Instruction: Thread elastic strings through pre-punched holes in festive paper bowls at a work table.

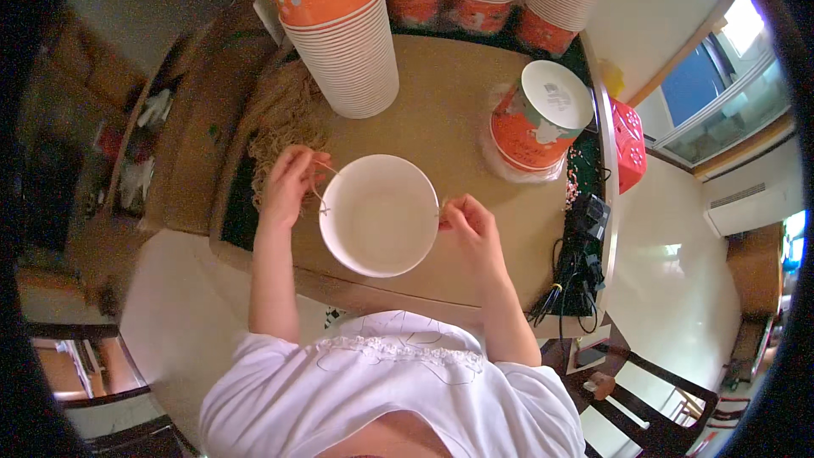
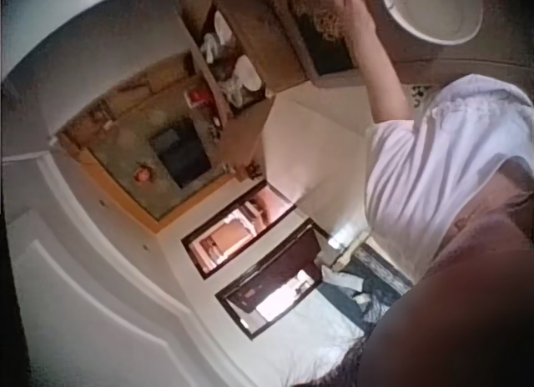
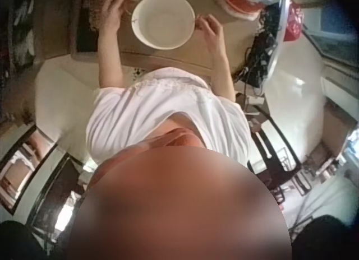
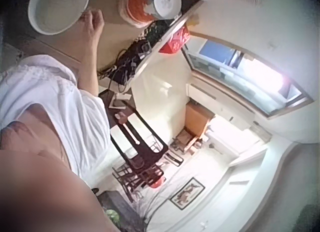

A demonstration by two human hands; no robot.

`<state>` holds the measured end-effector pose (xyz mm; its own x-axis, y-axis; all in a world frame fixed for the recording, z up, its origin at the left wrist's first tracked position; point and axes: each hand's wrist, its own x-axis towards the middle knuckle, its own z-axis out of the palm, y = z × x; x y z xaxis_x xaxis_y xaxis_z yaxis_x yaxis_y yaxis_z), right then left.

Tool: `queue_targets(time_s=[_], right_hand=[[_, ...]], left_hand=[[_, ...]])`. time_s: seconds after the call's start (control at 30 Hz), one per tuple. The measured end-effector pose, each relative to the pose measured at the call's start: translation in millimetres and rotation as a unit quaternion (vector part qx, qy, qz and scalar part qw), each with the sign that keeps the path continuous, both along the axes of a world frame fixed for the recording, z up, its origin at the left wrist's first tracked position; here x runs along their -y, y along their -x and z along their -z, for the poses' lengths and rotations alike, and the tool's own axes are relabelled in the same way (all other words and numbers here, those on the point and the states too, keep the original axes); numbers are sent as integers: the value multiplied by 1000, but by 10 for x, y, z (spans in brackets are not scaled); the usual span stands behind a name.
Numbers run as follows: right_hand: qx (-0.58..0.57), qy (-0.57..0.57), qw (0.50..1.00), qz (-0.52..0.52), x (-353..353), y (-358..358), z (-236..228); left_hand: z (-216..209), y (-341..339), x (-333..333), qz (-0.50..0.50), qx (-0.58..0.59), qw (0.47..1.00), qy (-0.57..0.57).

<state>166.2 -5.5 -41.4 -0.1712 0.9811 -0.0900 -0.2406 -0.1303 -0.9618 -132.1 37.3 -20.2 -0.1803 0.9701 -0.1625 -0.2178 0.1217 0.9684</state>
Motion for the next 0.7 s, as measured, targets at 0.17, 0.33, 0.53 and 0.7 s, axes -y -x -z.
queue_targets(time_s=[0.17,0.33,0.53,0.7], right_hand=[[255,-157,952,66,-133,53,-98],[494,-313,811,-6,-205,227,-505],[465,-246,850,19,-215,218,-404],[337,-129,930,72,-209,270,-213]], left_hand=[[294,65,-253,79,-43,993,77],[-18,-14,-177,102,-21,994,36],[-81,52,139,182,-169,969,-22],[124,75,135,135,-60,988,36]])
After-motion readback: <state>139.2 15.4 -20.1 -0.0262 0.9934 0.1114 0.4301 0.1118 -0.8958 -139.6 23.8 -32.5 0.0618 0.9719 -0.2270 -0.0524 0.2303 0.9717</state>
